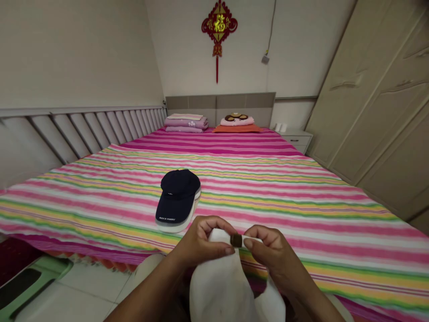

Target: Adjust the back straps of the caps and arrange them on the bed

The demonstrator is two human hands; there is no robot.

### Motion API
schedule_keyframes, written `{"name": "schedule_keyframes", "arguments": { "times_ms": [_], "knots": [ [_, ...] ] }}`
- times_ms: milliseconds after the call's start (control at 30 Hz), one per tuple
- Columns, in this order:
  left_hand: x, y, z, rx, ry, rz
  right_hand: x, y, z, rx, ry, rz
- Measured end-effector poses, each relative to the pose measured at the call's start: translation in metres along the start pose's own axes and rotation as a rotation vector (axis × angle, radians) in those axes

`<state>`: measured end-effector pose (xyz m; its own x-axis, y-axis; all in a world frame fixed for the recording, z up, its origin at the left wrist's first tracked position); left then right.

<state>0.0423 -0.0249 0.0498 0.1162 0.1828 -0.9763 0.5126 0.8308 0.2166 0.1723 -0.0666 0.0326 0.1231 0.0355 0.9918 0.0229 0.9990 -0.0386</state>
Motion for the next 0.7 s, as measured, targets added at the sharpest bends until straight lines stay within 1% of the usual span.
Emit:
{"name": "schedule_keyframes", "arguments": {
  "times_ms": [167,267,367,500,600,700],
  "knots": [
    [0.004,0.0,-0.001,-0.037,0.057,0.001,-0.004,-0.002,0.006,0.06,0.178,0.048],
    [0.005,0.0,0.001,-0.043,0.047,0.021,-0.005,-0.003,0.009,0.09,0.188,0.051],
    [0.01,-0.001,0.003,-0.054,-0.007,-0.013,-0.006,-0.004,0.01,0.101,0.172,0.053],
    [0.015,-0.001,0.003,-0.096,-0.159,-0.079,-0.006,-0.006,0.01,0.139,0.216,0.036],
    [0.018,-0.001,0.003,-0.113,-0.234,-0.124,-0.009,-0.005,0.008,0.119,0.192,0.032],
    [0.019,0.0,0.005,-0.103,-0.242,-0.146,-0.009,-0.003,0.009,0.104,0.192,0.036]
  ]
}}
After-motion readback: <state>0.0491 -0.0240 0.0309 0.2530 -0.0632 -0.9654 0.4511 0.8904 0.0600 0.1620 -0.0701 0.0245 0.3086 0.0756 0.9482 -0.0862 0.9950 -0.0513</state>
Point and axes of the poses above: each hand's wrist, its own y-axis towards the middle knuckle, its own z-axis out of the palm, x = y × z, the point moved 6 cm from there along y, towards the middle knuckle, and after that the axes turned 7 degrees about -x, right-handed, at the moved point
